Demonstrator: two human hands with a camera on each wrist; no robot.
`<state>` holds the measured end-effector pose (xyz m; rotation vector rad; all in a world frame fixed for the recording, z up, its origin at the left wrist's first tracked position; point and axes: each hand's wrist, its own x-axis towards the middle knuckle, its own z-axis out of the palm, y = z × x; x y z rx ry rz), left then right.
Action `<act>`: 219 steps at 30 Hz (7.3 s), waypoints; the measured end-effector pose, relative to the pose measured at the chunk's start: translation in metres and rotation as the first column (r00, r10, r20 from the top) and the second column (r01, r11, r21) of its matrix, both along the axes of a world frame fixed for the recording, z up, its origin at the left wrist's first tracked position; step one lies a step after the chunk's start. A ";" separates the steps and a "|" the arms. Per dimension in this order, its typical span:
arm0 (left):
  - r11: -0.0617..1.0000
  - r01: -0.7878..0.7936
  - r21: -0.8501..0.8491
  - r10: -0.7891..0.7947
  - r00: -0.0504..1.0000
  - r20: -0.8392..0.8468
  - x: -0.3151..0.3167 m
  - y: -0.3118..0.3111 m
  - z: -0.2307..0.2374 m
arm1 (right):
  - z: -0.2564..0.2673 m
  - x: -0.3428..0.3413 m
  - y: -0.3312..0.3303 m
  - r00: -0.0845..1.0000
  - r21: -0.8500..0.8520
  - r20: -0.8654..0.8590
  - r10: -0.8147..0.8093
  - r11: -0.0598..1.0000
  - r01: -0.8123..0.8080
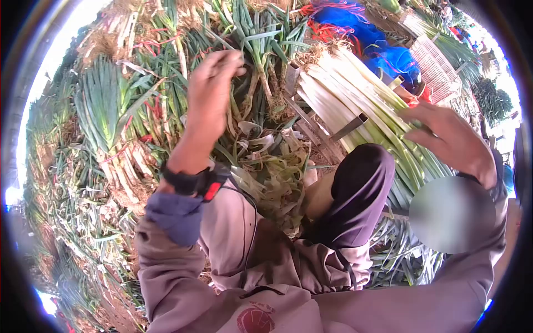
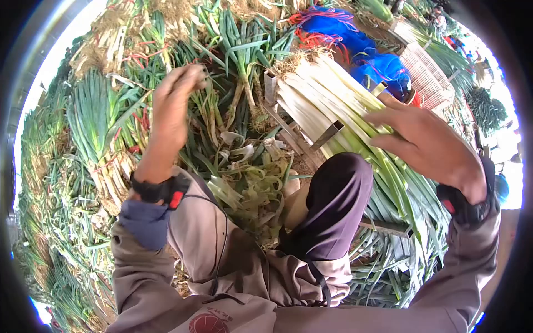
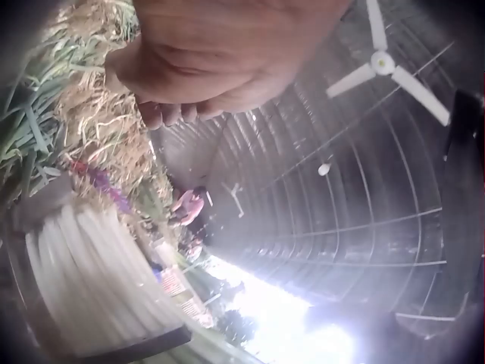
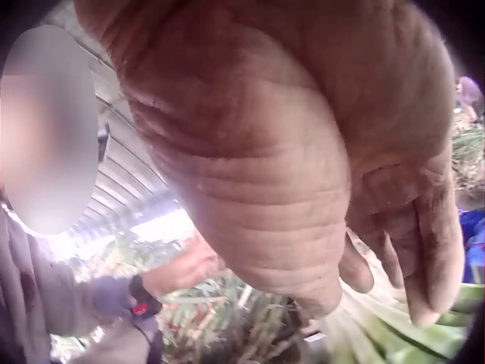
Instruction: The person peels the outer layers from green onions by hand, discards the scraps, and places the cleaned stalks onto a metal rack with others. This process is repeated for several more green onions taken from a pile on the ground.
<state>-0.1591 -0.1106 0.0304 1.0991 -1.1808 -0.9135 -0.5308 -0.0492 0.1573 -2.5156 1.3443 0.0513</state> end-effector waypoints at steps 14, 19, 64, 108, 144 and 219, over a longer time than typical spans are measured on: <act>0.954 -0.105 0.282 0.147 0.980 -0.132 0.131 0.175 0.053 | -0.077 0.236 -0.072 0.861 -0.155 0.175 0.478 0.877 -0.456; 0.957 0.098 0.274 0.000 0.942 -0.336 0.093 0.143 0.034 | -0.187 0.284 -0.123 0.860 -0.039 0.362 0.361 0.927 -0.373; 0.907 -0.245 0.343 0.378 0.832 -0.406 0.195 0.090 -0.074 | -0.256 0.366 0.014 0.507 0.441 0.775 -0.377 0.897 -0.008; 0.974 -0.198 0.110 0.221 0.725 -0.652 0.205 0.077 -0.067 | -0.206 0.339 -0.012 0.726 0.274 0.681 -0.095 0.953 -0.133; 0.916 -0.369 0.159 0.397 0.763 -0.510 0.210 0.069 -0.079 | -0.192 0.323 0.006 0.456 0.239 0.876 -0.158 0.963 -0.126; 0.947 -0.309 -0.091 0.140 0.649 -0.748 0.225 0.095 -0.054 | -0.345 0.259 0.016 0.957 0.335 0.274 0.092 0.924 -0.185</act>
